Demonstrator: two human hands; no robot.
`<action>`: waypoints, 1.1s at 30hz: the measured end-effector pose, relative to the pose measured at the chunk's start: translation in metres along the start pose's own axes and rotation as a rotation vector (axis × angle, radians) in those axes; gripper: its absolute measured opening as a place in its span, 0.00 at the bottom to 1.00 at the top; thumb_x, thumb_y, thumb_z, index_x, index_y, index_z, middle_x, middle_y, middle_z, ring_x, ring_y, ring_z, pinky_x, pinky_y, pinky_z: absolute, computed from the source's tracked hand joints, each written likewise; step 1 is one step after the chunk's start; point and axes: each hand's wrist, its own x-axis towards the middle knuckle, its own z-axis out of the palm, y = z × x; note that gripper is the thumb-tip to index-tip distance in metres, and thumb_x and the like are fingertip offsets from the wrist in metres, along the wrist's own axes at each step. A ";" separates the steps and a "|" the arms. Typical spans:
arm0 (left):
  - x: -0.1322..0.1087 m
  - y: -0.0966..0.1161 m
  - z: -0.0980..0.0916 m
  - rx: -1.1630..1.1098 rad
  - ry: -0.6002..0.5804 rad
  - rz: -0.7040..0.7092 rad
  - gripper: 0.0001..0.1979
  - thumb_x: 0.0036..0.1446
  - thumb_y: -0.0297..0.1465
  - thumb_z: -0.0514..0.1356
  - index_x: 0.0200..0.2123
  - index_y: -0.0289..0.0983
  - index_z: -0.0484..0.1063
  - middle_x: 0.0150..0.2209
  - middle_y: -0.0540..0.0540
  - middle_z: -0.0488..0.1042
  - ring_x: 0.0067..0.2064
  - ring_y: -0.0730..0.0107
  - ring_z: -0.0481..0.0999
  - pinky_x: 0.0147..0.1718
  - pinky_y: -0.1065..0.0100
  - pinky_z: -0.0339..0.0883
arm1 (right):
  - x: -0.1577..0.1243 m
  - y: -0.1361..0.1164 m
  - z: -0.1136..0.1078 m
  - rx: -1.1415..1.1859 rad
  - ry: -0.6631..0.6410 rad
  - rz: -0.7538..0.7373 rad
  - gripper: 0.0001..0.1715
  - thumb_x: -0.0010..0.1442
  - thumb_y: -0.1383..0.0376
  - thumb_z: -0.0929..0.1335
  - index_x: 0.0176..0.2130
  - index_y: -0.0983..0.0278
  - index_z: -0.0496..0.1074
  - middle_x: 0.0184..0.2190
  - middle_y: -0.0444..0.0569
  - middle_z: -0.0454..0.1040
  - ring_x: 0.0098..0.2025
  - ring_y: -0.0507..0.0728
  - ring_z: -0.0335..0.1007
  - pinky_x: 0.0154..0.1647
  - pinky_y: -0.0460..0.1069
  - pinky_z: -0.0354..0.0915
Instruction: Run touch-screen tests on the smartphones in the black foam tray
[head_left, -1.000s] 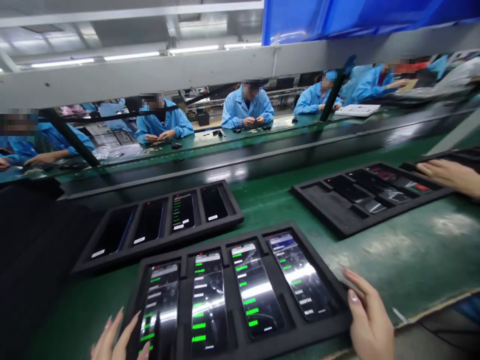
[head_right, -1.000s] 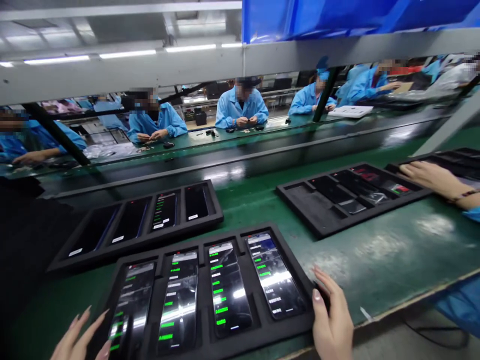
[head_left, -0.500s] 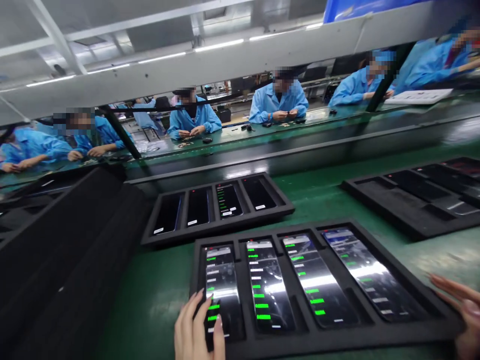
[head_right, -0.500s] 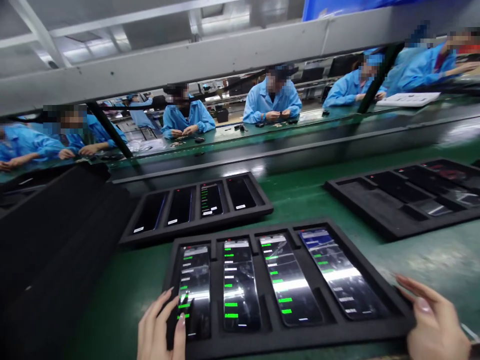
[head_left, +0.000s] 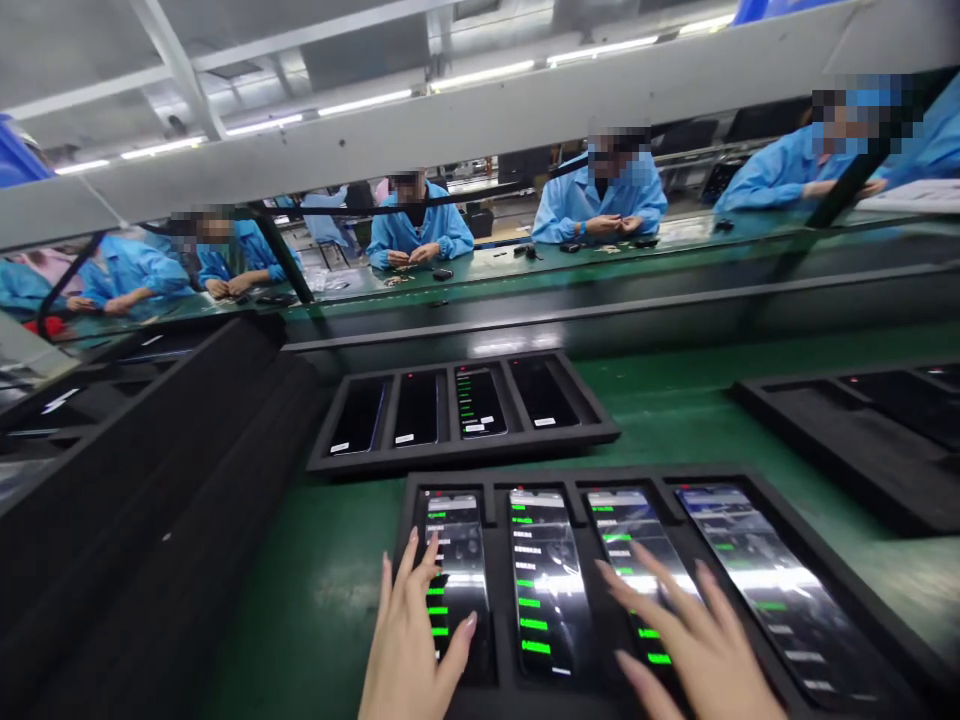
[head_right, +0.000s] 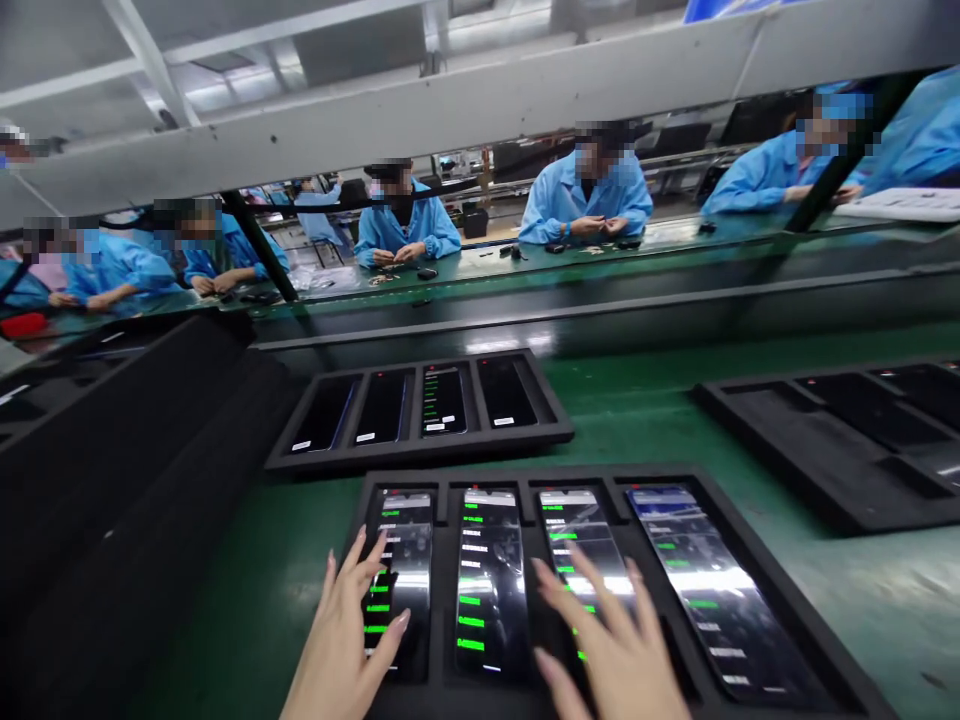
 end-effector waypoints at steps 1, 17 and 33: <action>0.003 0.000 -0.001 0.036 -0.019 0.025 0.17 0.66 0.36 0.51 0.56 0.43 0.53 0.66 0.41 0.61 0.69 0.51 0.54 0.60 0.29 0.55 | 0.014 -0.012 0.005 -0.017 -0.056 -0.057 0.27 0.67 0.64 0.60 0.63 0.64 0.57 0.59 0.51 0.67 0.66 0.66 0.52 0.68 0.65 0.36; 0.095 -0.011 -0.019 -0.087 -0.179 0.036 0.15 0.67 0.33 0.46 0.47 0.35 0.69 0.49 0.39 0.74 0.54 0.57 0.71 0.55 0.53 0.66 | 0.095 0.003 0.025 0.071 -0.200 0.200 0.13 0.68 0.64 0.60 0.44 0.64 0.71 0.44 0.54 0.74 0.48 0.65 0.66 0.46 0.58 0.63; 0.155 -0.010 -0.032 -0.272 -0.438 -0.129 0.20 0.66 0.44 0.53 0.27 0.36 0.68 0.29 0.51 0.69 0.35 0.68 0.71 0.40 0.61 0.65 | 0.138 0.012 0.043 0.634 -0.234 0.552 0.29 0.64 0.42 0.61 0.31 0.63 0.68 0.35 0.50 0.68 0.46 0.61 0.64 0.54 0.61 0.58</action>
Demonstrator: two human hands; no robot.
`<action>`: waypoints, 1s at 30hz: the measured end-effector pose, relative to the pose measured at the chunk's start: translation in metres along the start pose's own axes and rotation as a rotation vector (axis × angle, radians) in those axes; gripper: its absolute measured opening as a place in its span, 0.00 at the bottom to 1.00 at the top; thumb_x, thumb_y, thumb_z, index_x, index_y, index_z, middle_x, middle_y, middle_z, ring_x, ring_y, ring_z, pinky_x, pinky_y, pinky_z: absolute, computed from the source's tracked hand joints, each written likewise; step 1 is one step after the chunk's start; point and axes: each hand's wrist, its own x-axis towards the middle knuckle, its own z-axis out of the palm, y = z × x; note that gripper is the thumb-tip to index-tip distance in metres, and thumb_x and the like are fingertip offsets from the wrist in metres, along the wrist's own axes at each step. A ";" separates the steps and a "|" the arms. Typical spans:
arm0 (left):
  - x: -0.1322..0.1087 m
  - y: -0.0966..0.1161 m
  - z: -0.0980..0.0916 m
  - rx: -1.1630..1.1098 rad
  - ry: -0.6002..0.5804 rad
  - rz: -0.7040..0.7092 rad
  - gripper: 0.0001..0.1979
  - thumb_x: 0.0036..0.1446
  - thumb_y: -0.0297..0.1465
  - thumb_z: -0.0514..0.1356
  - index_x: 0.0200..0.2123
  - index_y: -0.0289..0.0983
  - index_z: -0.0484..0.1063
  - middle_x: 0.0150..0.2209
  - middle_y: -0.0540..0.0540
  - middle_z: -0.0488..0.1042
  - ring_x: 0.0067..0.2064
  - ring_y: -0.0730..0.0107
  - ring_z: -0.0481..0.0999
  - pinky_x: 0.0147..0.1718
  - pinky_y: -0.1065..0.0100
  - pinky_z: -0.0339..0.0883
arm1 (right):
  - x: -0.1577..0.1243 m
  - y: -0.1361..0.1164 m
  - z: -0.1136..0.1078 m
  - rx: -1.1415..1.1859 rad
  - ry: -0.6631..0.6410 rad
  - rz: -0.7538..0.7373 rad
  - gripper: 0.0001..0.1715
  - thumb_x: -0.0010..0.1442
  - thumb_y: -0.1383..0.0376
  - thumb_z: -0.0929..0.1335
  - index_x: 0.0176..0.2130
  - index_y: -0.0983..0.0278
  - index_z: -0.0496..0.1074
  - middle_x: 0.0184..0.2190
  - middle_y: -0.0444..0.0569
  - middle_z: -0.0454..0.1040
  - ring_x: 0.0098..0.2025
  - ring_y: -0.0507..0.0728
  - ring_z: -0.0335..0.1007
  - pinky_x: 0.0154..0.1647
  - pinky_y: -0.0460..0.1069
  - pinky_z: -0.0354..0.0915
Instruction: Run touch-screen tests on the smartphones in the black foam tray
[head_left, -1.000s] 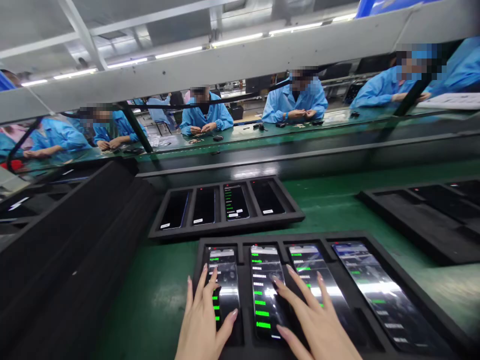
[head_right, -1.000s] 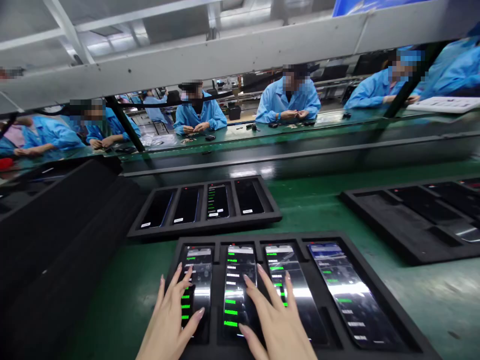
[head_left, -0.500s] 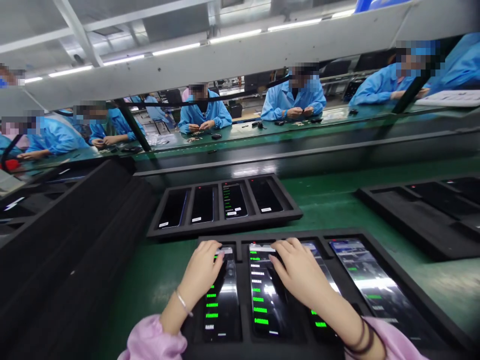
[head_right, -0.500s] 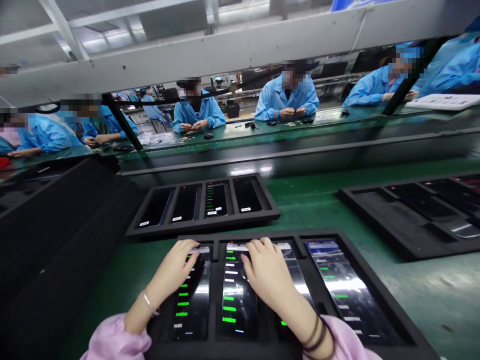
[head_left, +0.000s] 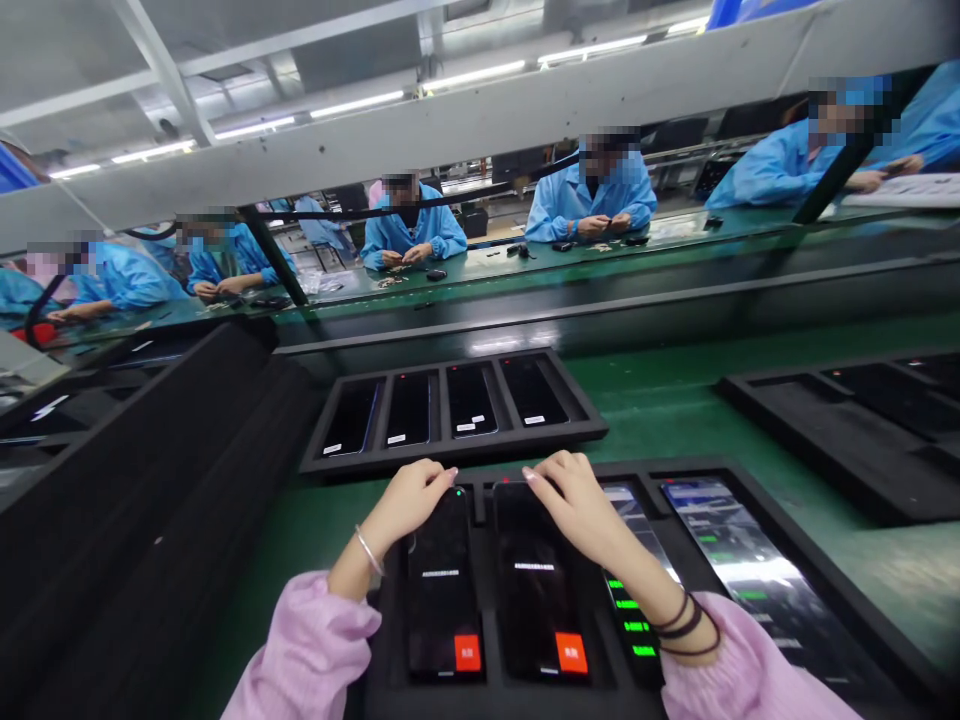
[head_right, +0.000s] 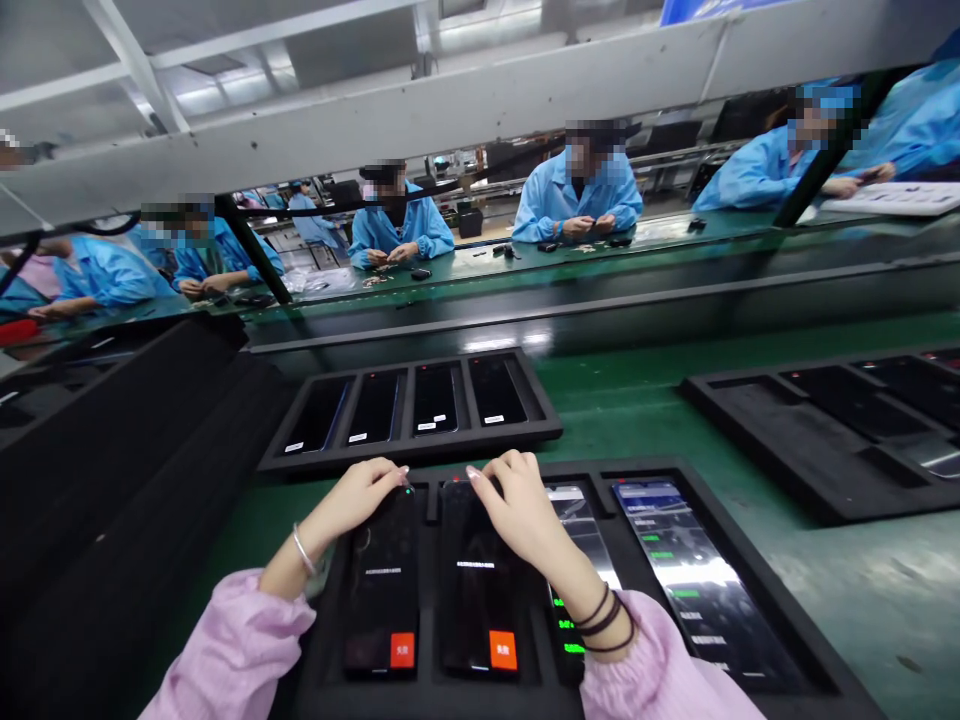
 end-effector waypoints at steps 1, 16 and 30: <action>0.000 0.001 -0.004 -0.046 -0.040 -0.014 0.20 0.66 0.45 0.53 0.28 0.36 0.68 0.27 0.52 0.67 0.31 0.70 0.69 0.36 0.63 0.65 | 0.001 -0.001 -0.003 0.105 -0.048 0.033 0.33 0.63 0.38 0.58 0.32 0.63 0.68 0.34 0.50 0.69 0.43 0.60 0.67 0.49 0.59 0.62; 0.016 0.006 -0.031 -0.236 -0.527 -0.051 0.25 0.60 0.52 0.57 0.25 0.36 0.68 0.19 0.56 0.63 0.21 0.75 0.64 0.25 0.69 0.60 | -0.003 0.006 -0.007 0.663 -0.371 0.450 0.44 0.48 0.27 0.65 0.34 0.65 0.67 0.24 0.48 0.71 0.24 0.54 0.69 0.22 0.44 0.61; 0.022 0.012 -0.018 -0.067 -0.409 -0.025 0.22 0.62 0.46 0.58 0.25 0.35 0.69 0.22 0.55 0.66 0.24 0.74 0.67 0.27 0.68 0.64 | -0.005 0.007 -0.008 0.425 -0.180 0.197 0.43 0.56 0.30 0.59 0.38 0.65 0.74 0.32 0.53 0.74 0.38 0.62 0.72 0.37 0.54 0.68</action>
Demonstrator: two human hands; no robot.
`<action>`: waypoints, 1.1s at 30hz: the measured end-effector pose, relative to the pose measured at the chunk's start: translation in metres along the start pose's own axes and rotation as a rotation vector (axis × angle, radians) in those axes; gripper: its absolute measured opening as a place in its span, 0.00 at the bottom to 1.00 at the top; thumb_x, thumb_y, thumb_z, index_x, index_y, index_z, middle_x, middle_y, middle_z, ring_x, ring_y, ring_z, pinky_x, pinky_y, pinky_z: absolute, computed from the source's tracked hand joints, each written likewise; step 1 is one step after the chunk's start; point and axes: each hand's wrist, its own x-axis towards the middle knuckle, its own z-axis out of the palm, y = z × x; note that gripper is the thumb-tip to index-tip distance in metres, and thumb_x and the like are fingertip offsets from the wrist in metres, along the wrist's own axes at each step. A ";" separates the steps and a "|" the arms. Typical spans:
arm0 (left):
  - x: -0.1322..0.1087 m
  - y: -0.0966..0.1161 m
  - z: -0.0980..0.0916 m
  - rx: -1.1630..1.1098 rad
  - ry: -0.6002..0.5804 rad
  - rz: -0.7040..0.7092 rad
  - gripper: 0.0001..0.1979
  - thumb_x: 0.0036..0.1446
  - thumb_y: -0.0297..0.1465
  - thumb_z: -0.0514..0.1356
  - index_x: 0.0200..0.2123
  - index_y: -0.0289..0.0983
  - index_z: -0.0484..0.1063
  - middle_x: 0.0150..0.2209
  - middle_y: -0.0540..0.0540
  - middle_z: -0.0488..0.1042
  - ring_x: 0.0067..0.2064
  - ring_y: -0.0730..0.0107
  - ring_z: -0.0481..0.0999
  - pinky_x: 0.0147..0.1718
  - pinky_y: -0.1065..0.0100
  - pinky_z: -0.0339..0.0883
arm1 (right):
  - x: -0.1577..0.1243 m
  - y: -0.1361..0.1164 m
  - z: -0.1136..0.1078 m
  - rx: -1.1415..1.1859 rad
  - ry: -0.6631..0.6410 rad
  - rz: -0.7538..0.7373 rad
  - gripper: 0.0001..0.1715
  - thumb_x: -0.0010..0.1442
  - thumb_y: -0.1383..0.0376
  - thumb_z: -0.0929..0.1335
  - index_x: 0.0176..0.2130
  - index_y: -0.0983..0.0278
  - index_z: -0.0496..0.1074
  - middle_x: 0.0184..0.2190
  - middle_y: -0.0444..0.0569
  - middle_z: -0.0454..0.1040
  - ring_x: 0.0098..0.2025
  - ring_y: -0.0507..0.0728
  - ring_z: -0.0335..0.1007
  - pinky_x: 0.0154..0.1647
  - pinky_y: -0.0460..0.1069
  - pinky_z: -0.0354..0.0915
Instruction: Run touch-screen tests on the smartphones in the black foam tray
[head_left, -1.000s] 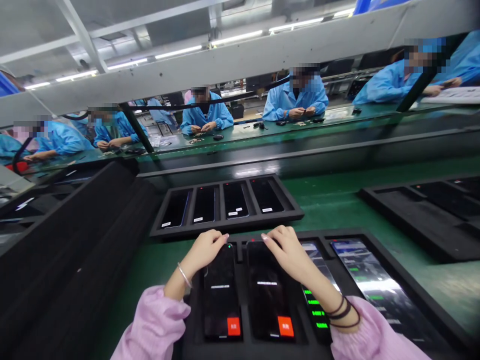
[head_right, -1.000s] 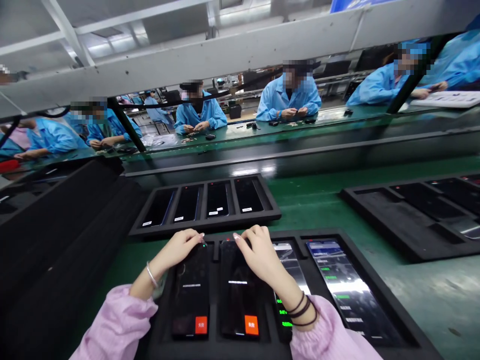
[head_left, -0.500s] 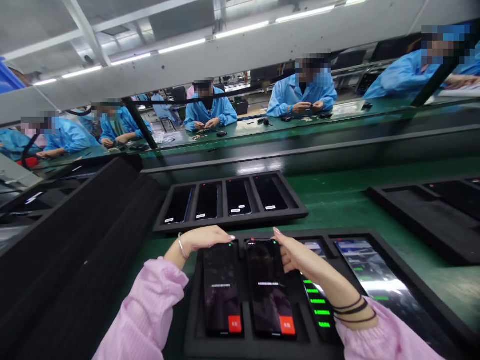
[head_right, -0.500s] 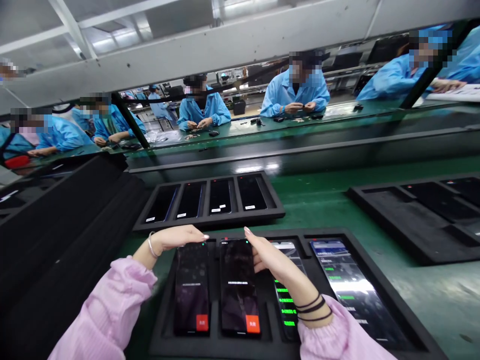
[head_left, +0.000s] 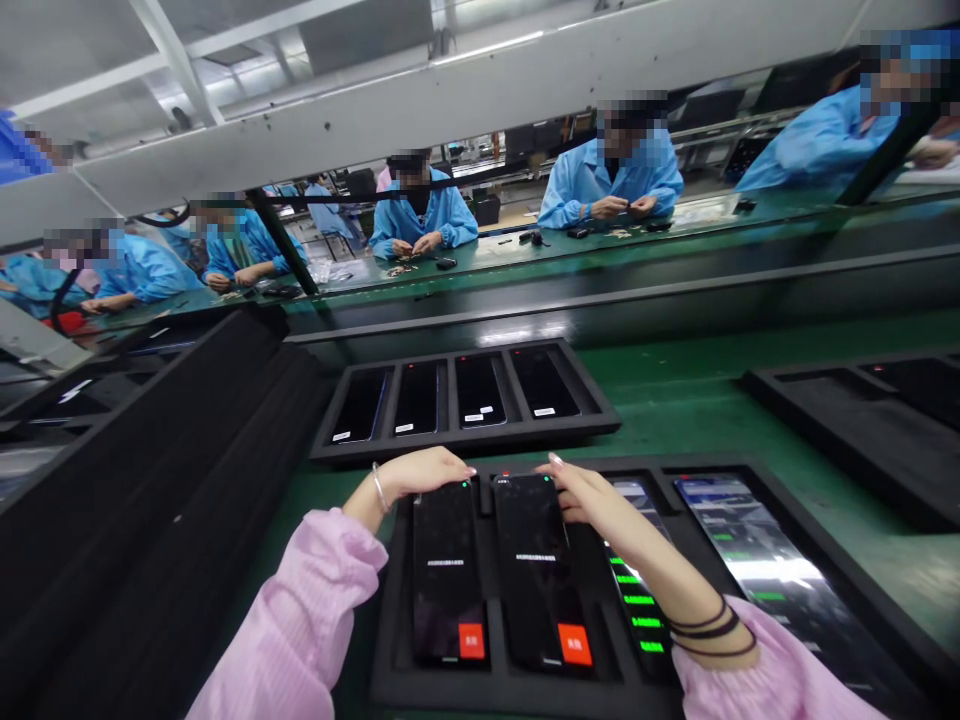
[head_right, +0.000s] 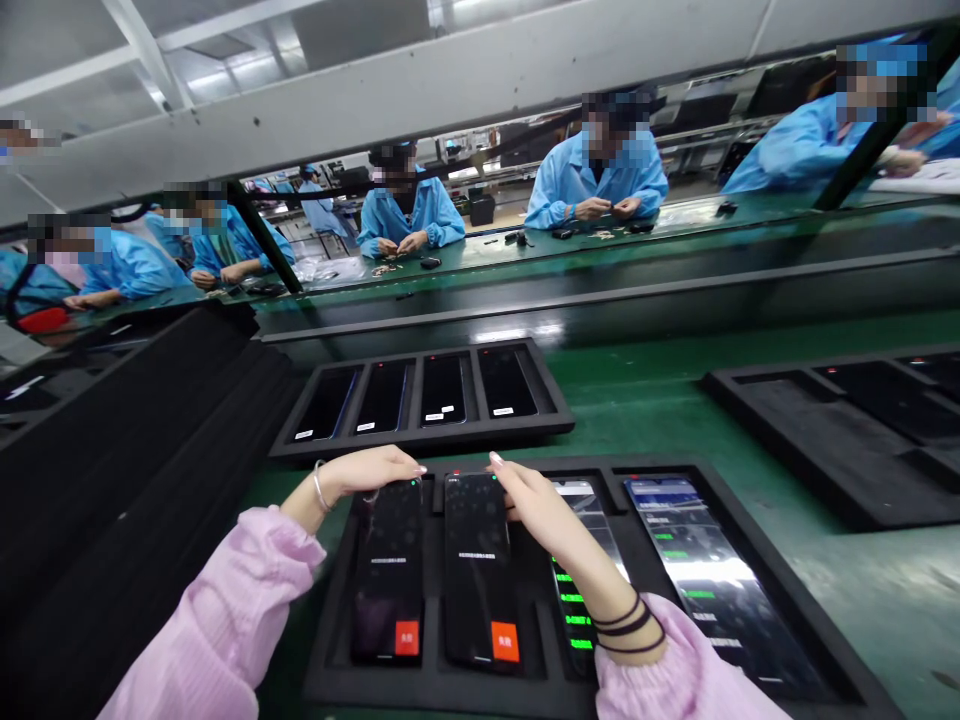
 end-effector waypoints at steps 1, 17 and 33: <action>-0.002 0.004 0.001 0.031 0.053 0.007 0.21 0.62 0.46 0.58 0.25 0.35 0.70 0.22 0.55 0.67 0.25 0.73 0.68 0.29 0.67 0.65 | -0.001 -0.001 0.001 -0.063 0.037 -0.040 0.40 0.58 0.32 0.60 0.35 0.64 0.74 0.32 0.53 0.75 0.40 0.64 0.72 0.39 0.55 0.68; -0.037 -0.005 0.030 0.306 0.481 0.104 0.19 0.63 0.34 0.49 0.31 0.38 0.79 0.38 0.44 0.81 0.41 0.57 0.74 0.45 0.57 0.64 | -0.003 0.004 0.010 -0.830 0.331 -0.481 0.20 0.67 0.61 0.60 0.32 0.64 0.76 0.37 0.55 0.72 0.44 0.66 0.63 0.46 0.61 0.61; -0.019 -0.008 0.028 -0.110 0.406 0.065 0.20 0.55 0.50 0.57 0.23 0.39 0.67 0.32 0.43 0.72 0.45 0.52 0.70 0.54 0.48 0.59 | 0.010 -0.003 0.015 -0.366 0.295 -0.254 0.27 0.58 0.42 0.63 0.25 0.61 0.62 0.36 0.55 0.66 0.49 0.67 0.60 0.55 0.67 0.55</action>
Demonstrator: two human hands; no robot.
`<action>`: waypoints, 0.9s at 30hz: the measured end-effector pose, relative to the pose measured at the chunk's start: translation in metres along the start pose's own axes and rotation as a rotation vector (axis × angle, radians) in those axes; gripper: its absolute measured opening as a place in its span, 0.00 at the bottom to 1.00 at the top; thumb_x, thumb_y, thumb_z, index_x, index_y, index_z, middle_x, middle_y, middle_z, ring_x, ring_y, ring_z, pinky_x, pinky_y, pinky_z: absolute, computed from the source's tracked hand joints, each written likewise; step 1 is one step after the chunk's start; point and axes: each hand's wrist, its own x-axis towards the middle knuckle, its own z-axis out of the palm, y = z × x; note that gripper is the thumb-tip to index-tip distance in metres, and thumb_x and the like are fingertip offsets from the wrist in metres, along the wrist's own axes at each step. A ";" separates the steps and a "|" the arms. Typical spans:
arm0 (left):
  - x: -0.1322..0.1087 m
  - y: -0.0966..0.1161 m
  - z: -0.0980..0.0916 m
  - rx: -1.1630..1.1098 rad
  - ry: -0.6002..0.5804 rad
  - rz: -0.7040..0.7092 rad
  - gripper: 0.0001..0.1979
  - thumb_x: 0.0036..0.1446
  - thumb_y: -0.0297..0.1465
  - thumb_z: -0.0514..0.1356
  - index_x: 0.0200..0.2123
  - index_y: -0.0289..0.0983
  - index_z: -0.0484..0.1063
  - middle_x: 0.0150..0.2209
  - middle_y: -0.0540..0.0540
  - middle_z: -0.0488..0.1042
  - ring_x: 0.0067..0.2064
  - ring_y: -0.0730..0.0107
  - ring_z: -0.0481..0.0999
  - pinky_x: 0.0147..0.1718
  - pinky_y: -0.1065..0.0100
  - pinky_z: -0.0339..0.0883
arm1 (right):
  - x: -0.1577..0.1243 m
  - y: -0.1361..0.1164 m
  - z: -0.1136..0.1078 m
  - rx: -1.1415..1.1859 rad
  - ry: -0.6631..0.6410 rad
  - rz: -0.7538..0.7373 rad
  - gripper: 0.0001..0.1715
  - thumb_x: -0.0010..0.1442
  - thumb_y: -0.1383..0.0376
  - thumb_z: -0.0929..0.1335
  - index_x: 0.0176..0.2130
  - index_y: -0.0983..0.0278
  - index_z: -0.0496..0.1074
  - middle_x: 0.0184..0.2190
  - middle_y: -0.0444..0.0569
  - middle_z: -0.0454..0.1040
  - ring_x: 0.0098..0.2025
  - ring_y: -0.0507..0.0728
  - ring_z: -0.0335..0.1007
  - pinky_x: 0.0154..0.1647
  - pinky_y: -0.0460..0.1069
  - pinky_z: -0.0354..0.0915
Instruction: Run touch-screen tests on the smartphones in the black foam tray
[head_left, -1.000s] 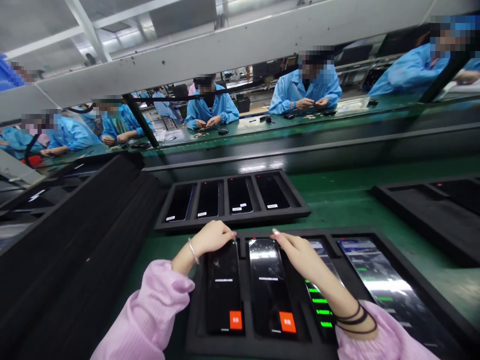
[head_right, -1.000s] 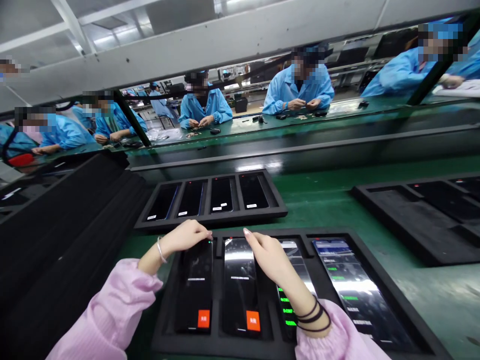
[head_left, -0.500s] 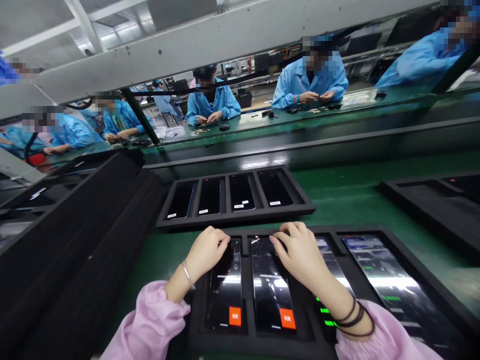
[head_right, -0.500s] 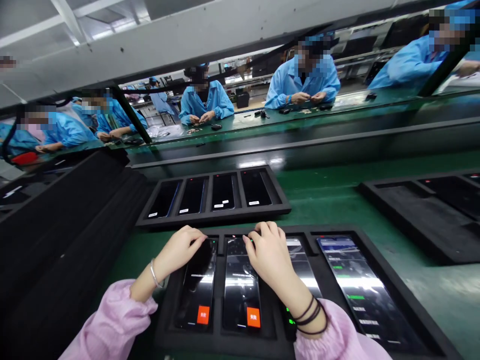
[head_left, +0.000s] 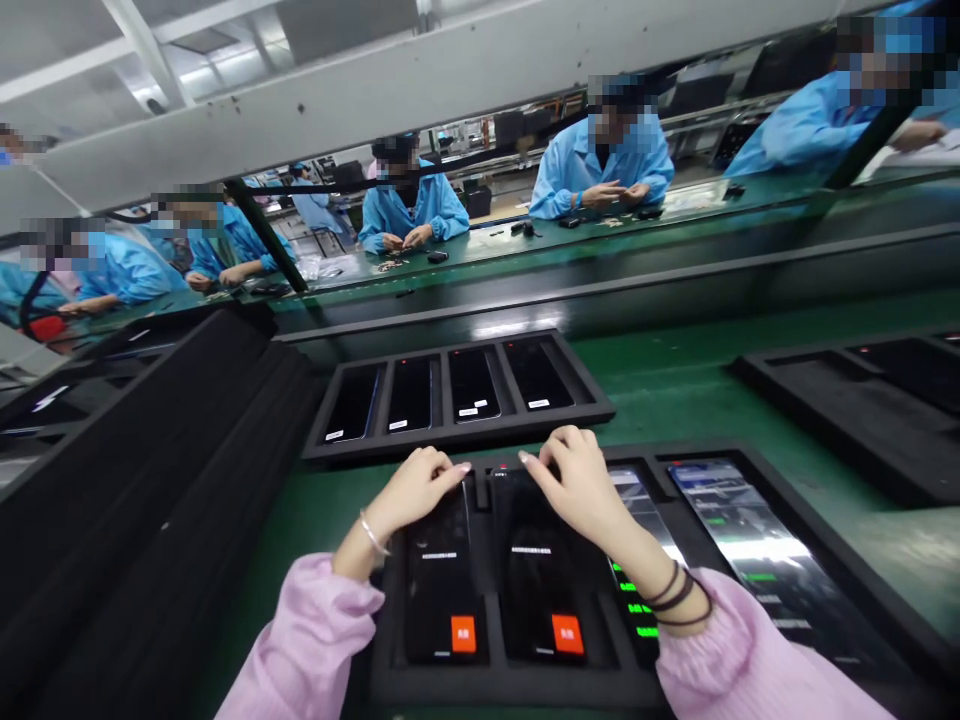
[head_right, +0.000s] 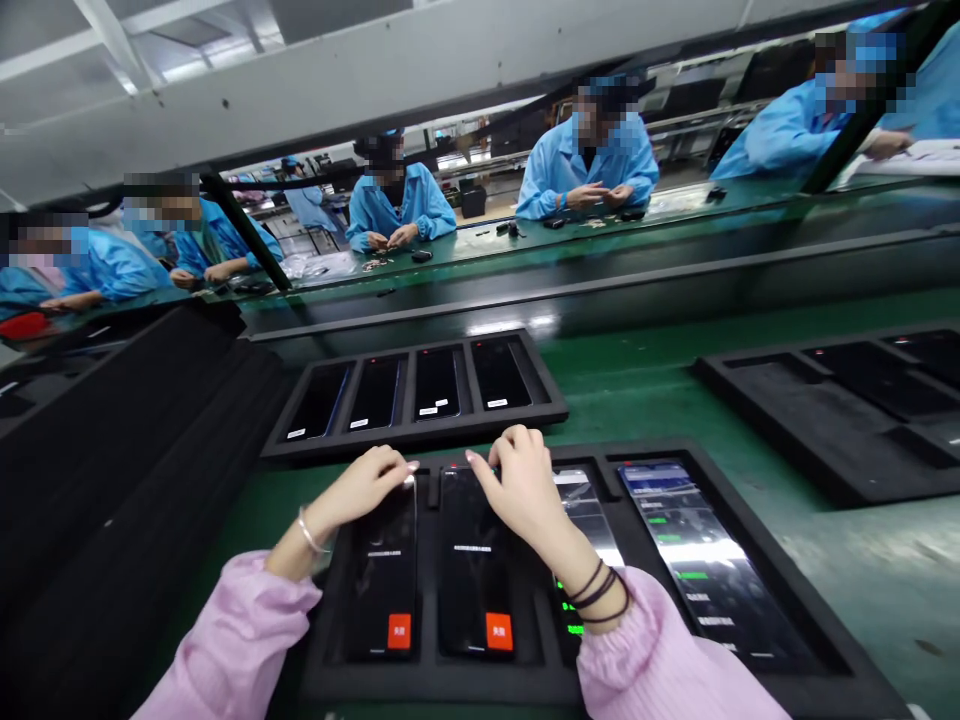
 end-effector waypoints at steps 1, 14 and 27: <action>-0.002 0.002 -0.008 -0.117 -0.054 -0.011 0.22 0.56 0.51 0.55 0.24 0.39 0.68 0.35 0.42 0.74 0.47 0.53 0.72 0.55 0.49 0.59 | 0.000 -0.002 -0.003 0.107 -0.043 0.046 0.29 0.58 0.39 0.61 0.26 0.61 0.61 0.35 0.54 0.67 0.47 0.66 0.63 0.53 0.64 0.59; -0.033 -0.035 0.014 -1.161 -0.431 -0.276 0.41 0.54 0.60 0.50 0.48 0.28 0.73 0.49 0.31 0.77 0.56 0.47 0.74 0.61 0.51 0.56 | -0.011 0.002 -0.018 0.896 -0.469 0.562 0.30 0.50 0.41 0.74 0.30 0.63 0.66 0.26 0.50 0.74 0.30 0.56 0.74 0.36 0.50 0.70; -0.033 -0.029 0.018 -1.302 -0.324 -0.451 0.39 0.66 0.51 0.39 0.46 0.23 0.76 0.38 0.29 0.81 0.44 0.48 0.81 0.51 0.53 0.69 | -0.013 0.001 -0.012 0.899 -0.480 0.626 0.40 0.38 0.35 0.77 0.23 0.63 0.62 0.22 0.44 0.68 0.25 0.51 0.67 0.30 0.46 0.66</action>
